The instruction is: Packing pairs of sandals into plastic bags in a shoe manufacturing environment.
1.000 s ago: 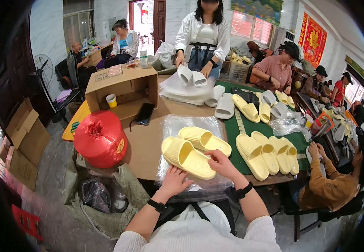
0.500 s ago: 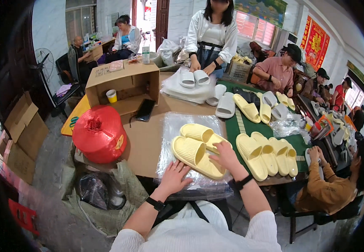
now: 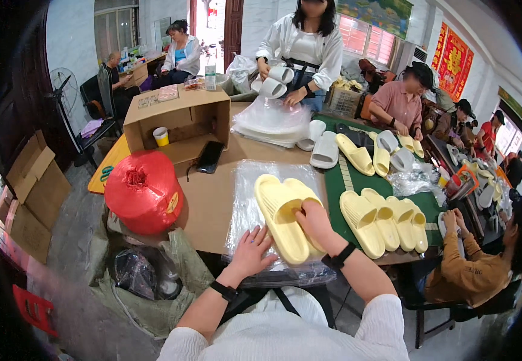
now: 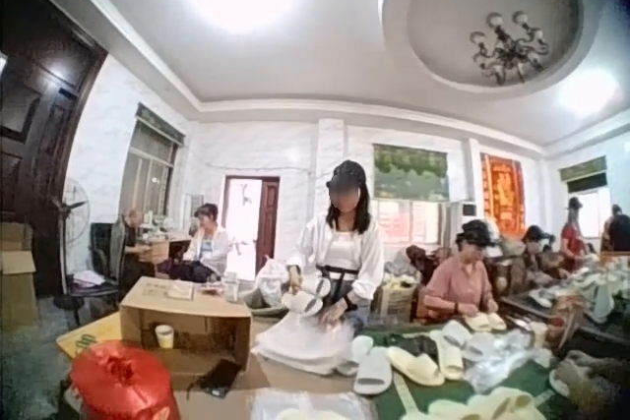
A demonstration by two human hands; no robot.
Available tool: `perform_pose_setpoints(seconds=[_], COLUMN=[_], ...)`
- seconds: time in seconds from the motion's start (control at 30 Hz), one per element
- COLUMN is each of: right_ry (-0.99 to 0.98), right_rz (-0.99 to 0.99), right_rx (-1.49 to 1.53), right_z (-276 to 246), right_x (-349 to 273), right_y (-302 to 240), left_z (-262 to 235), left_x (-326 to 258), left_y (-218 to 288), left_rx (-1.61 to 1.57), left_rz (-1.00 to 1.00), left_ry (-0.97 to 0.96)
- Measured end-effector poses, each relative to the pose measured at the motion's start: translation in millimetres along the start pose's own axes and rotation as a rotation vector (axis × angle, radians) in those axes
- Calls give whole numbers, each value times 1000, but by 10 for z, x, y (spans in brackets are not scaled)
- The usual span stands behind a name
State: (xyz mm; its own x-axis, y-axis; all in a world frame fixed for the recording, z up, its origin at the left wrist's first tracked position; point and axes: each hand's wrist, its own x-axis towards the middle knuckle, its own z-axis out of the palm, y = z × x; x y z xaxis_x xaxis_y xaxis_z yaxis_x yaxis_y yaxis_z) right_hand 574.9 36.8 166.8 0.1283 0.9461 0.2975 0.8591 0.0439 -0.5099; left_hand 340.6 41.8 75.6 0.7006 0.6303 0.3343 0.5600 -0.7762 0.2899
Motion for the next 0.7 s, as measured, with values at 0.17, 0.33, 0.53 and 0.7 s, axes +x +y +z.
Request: perform_pose_setpoints(seconds=[0.17, 0.33, 0.53, 0.7], right_ry=[30, -8, 250, 377], right_rz=[-12, 19, 146, 253], right_rx=[-205, -235, 35, 375], right_z=[282, 346, 172, -97], right_x=[-400, -477, -654, -1203], right_y=[324, 288, 231, 184], left_z=[-74, -41, -50, -157], left_x=[38, 21, 8, 77], left_y=[13, 14, 39, 67], left_rx=[7, 24, 23, 1], left_rz=[18, 3, 3, -20], left_ry=[-74, -85, -92, -160])
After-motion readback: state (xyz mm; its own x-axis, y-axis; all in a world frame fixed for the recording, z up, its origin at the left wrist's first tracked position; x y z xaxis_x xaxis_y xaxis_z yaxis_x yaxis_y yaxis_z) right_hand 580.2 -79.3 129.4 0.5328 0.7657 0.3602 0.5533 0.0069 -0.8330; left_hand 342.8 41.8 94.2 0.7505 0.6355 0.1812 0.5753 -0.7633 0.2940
